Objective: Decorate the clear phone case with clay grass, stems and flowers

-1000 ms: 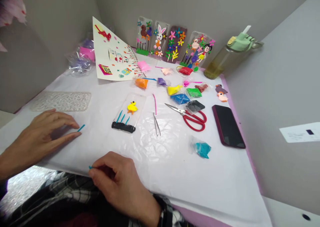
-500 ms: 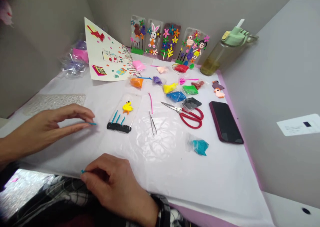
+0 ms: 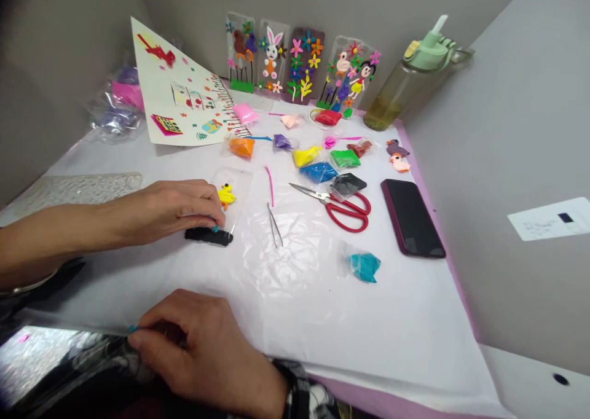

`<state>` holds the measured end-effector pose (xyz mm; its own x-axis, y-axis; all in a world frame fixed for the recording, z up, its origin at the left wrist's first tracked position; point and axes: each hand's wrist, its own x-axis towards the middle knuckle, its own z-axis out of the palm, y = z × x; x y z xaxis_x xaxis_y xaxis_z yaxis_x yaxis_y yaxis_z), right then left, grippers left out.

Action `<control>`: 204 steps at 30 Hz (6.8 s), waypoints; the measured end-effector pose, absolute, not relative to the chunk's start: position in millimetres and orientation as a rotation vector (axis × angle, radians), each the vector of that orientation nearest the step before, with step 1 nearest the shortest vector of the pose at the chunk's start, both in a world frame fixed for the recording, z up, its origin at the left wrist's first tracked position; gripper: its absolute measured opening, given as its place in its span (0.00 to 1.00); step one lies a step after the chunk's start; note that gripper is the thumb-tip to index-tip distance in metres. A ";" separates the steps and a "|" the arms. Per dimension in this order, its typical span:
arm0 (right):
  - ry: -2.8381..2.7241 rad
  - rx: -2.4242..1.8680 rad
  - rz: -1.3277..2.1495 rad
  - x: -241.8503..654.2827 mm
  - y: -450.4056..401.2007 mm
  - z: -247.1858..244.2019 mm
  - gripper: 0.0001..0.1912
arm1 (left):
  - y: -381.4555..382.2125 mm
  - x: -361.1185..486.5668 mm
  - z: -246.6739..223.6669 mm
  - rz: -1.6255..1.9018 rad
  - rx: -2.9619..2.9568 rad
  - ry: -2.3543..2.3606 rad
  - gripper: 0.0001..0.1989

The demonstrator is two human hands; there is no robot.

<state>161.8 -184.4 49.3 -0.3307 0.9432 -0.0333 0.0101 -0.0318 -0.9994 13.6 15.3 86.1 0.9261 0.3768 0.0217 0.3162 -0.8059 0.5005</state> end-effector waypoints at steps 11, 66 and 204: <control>-1.438 -1.046 1.496 161.9 -183.7 49.6 0.20 | 19.4 24.5 85.6 0.120 2.674 0.430 0.14; -1.479 -0.945 1.421 160.6 -182.4 44.8 0.18 | 24.9 22.9 81.8 0.454 2.988 0.521 0.11; -1.348 -1.071 1.615 160.6 -182.9 49.5 0.11 | -116.7 -167.5 -3.8 0.273 2.908 1.362 0.53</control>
<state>160.6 -182.9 49.5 -0.3585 0.9245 -0.1293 -0.0382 -0.1529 -0.9875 -167.5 -116.7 -3.8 0.6289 0.7546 0.1872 0.7684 -0.6400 -0.0021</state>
